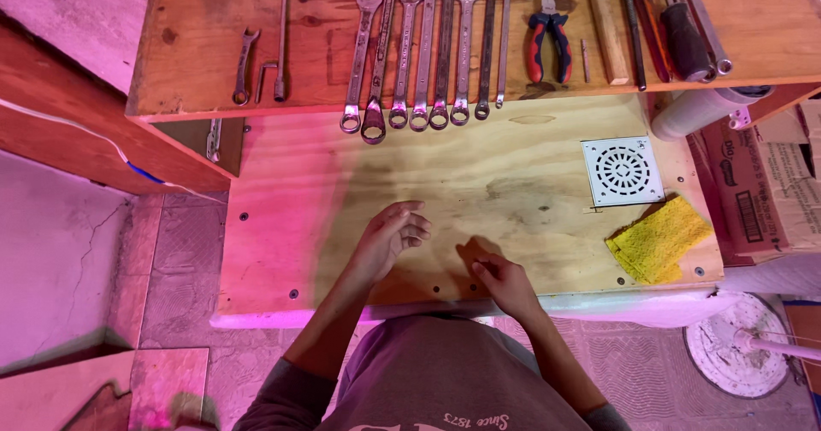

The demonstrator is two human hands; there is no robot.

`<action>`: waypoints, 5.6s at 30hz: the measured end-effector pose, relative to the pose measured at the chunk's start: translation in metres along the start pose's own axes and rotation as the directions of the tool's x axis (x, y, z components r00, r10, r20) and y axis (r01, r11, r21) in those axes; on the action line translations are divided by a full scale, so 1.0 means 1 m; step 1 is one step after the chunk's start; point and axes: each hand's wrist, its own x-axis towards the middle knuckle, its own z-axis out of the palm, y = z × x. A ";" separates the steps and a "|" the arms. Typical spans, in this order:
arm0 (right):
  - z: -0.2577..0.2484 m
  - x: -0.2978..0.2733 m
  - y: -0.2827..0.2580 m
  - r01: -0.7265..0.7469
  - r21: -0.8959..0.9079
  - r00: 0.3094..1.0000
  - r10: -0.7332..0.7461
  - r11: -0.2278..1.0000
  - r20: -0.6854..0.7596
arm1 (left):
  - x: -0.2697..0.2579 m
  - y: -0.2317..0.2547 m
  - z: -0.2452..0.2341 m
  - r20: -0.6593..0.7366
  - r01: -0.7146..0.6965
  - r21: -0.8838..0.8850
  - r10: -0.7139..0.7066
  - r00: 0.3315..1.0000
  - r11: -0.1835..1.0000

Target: The person picks up various wrenches, pliers, and a hammer from a shelf and arranges them on a wooden workbench, gathering several wrenches together in a stack.

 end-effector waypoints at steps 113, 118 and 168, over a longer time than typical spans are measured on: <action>-0.069 0.171 0.098 0.319 -0.516 0.715 -0.559 0.795 -0.419 | 0.062 -0.064 -0.081 -0.043 0.117 0.990 0.622 0.782 -0.078; -0.072 0.193 0.096 0.351 -0.527 0.675 -0.599 0.774 -0.431 | 0.094 -0.078 -0.098 -0.130 0.270 0.957 0.677 0.725 -0.105; -0.005 0.036 0.019 0.270 0.061 0.946 -0.253 0.961 -0.203 | 0.112 0.087 0.029 -0.367 -0.382 0.165 0.416 0.832 0.909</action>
